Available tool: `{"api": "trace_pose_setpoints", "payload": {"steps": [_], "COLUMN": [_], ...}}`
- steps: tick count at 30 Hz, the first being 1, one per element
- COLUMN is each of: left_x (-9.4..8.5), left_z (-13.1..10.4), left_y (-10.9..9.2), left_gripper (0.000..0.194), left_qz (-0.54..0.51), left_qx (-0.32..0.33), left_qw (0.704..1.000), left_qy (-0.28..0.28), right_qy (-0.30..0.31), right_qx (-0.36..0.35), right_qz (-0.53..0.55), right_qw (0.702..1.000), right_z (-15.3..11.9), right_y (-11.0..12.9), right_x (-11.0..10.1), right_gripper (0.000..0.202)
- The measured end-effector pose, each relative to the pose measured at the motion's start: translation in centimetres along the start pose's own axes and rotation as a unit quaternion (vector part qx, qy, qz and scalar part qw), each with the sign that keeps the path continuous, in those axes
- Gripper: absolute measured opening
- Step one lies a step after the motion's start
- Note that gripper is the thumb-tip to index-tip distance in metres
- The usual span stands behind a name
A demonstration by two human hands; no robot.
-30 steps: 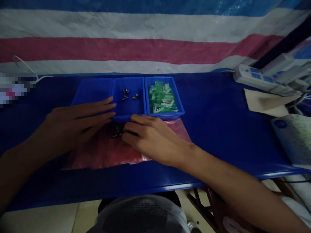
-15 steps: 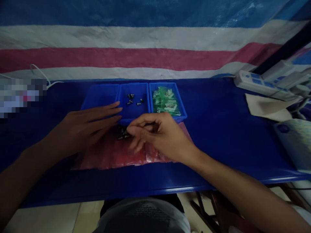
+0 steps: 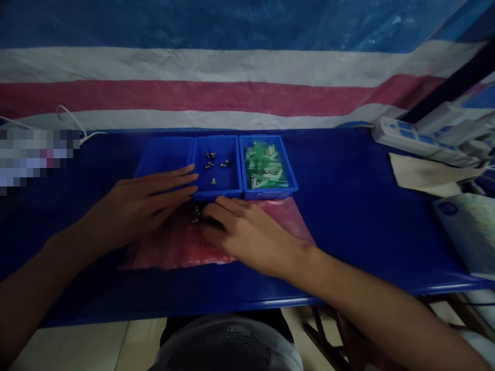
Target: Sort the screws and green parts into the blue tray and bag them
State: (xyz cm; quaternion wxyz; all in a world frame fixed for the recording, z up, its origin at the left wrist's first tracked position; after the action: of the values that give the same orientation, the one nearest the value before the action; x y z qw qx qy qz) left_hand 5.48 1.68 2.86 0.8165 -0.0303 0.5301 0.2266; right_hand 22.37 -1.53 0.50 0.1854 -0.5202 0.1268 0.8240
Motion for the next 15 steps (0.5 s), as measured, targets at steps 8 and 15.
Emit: {"api": "trace_pose_setpoints", "payload": {"steps": [8, 15], "left_x": [0.1, 0.28], "left_z": [0.07, -0.33], "left_y": [0.03, 0.27], "left_gripper": [0.024, 0.023], "left_qz": [0.0, -0.026], "left_qx": [-0.006, -0.019], "left_qw": [1.0, 0.999], "left_qy": [0.004, 0.008], "right_qy": [0.017, 0.013], "right_qx": [0.008, 0.015], "right_qz": [0.002, -0.017], "right_qw": [1.0, 1.0], "right_z": [-0.14, -0.21], "right_y": [-0.39, -0.74], "right_x": [0.06, -0.6], "right_gripper": [0.019, 0.024]}}
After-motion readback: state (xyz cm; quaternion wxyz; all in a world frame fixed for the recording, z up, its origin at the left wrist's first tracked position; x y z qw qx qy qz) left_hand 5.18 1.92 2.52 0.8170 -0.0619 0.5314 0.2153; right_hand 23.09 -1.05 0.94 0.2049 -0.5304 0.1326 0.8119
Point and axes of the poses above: each hand's wrist, its own z-axis towards the middle knuckle, its own x-axis out of the palm, y = z × x, the point moved 6 cm from there along z, towards the middle knuckle, and after that the axes turned 3 degrees about -z, right-handed, at the moved point
